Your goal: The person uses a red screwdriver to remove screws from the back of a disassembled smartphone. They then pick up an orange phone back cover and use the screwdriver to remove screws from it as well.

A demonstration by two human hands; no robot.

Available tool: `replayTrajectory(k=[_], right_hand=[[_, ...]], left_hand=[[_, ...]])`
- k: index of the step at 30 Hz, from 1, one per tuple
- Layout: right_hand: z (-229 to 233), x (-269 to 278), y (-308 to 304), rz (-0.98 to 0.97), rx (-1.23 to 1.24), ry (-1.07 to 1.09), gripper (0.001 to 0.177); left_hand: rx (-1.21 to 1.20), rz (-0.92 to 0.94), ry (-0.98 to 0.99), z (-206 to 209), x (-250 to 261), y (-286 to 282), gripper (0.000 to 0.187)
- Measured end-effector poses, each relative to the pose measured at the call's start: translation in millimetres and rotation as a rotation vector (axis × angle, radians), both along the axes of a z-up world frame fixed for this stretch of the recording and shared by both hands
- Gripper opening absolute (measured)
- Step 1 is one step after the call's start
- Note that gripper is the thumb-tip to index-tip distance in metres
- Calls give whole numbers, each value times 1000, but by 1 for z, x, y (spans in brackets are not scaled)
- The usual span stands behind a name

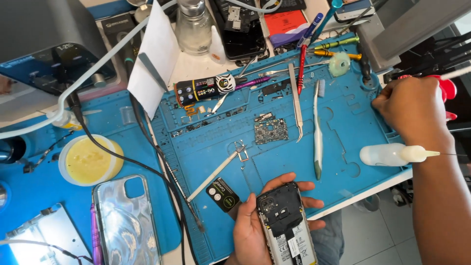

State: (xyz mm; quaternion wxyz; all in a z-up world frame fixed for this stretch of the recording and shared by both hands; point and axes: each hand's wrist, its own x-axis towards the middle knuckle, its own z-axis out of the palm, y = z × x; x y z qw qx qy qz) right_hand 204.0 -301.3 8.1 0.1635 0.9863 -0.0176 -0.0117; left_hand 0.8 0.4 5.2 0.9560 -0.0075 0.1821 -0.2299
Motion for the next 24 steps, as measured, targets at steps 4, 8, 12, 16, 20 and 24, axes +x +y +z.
replayTrajectory(k=[4,8,12,16,20,24], right_hand=[[-13,10,-4,-18,-294,61,30],[-26,7,-18,101,-308,-57,22],[-28,4,-20,145,-291,-76,22],[-37,4,-30,194,-204,-161,18],[-36,-2,-27,252,-101,-240,16],[-51,-2,-36,214,-8,-289,18]], left_hand=[[-12,20,6,2,0,2,77],[-21,18,39,0,0,0,77],[29,-2,17,1,0,0,77],[10,6,9,0,-2,0,77],[18,29,0,2,-2,-1,76],[25,20,-27,2,-4,0,77]])
